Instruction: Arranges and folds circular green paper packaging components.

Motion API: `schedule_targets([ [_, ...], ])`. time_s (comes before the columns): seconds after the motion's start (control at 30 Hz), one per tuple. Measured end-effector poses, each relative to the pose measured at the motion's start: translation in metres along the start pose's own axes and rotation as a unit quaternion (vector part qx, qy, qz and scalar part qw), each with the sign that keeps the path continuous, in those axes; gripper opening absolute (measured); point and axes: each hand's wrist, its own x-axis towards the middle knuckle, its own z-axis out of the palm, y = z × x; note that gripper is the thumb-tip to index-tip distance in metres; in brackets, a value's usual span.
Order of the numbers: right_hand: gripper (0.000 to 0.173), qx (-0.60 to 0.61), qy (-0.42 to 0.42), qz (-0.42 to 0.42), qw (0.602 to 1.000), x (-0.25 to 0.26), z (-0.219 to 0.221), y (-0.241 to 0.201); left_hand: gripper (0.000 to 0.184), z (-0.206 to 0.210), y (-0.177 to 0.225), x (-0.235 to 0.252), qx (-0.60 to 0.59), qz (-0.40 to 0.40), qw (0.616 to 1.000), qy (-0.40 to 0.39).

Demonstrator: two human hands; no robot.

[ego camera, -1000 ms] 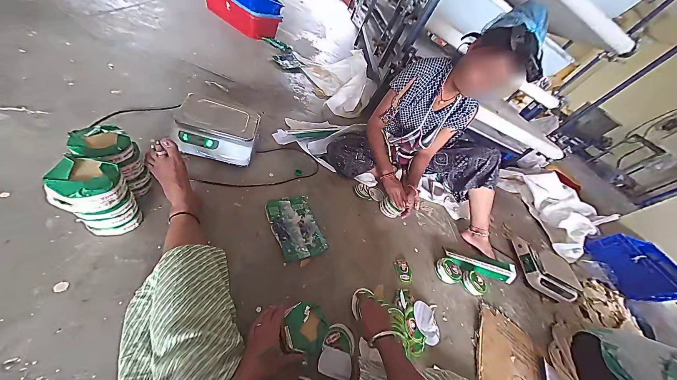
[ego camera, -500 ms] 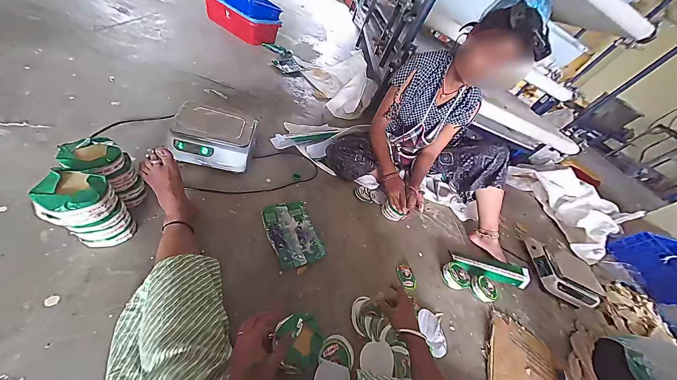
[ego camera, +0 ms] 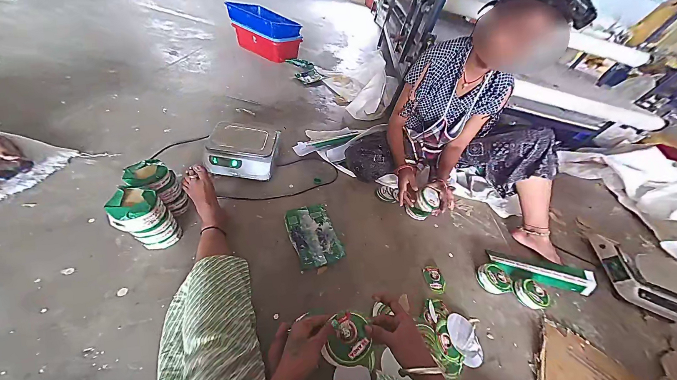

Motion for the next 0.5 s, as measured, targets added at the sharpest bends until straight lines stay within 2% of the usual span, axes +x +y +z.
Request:
schedule_targets([
  [0.1, 0.059, -0.065, 0.036, -0.012, 0.997, 0.001, -0.017, 0.007, 0.023, 0.001, -0.025, 0.007, -0.074, -0.024, 0.993, 0.091],
  [0.13, 0.056, -0.131, 0.071, -0.017, 0.989, 0.002, -0.030, 0.011, 0.022, -0.001, -0.031, 0.009, -0.109, -0.025, 0.987, 0.116],
  [0.2, 0.060, -0.314, 0.121, 0.028, 0.941, 0.004, -0.052, 0.016, 0.018, -0.003, -0.035, 0.008, -0.173, -0.002, 0.975, 0.139],
  [0.23, 0.066, -0.377, 0.128, 0.051, 0.916, 0.005, -0.057, 0.020, 0.018, -0.004, -0.035, 0.004, -0.174, 0.028, 0.974, 0.139],
  [0.27, 0.070, -0.384, 0.129, 0.043, 0.913, 0.005, -0.057, 0.026, 0.020, -0.004, -0.037, -0.002, -0.137, 0.076, 0.979, 0.132],
  [0.3, 0.071, -0.349, 0.120, 0.013, 0.929, 0.005, -0.050, 0.030, 0.025, -0.003, -0.043, -0.008, -0.066, 0.150, 0.978, 0.129],
  [0.33, 0.071, -0.272, 0.094, 0.005, 0.958, 0.003, -0.035, 0.029, 0.027, -0.001, -0.056, -0.011, 0.027, 0.253, 0.956, 0.145],
  [0.4, 0.064, -0.072, 0.011, 0.037, 0.997, -0.001, 0.004, 0.023, 0.026, 0.003, -0.083, -0.009, 0.194, 0.427, 0.864, 0.184],
  [0.43, 0.061, -0.001, -0.028, 0.067, 0.997, -0.001, 0.021, 0.021, 0.025, 0.003, -0.095, -0.007, 0.258, 0.483, 0.814, 0.196],
  [0.5, 0.066, 0.013, -0.042, 0.085, 0.995, 0.007, 0.043, 0.021, 0.023, -0.003, -0.116, 0.000, 0.350, 0.536, 0.739, 0.212],
])
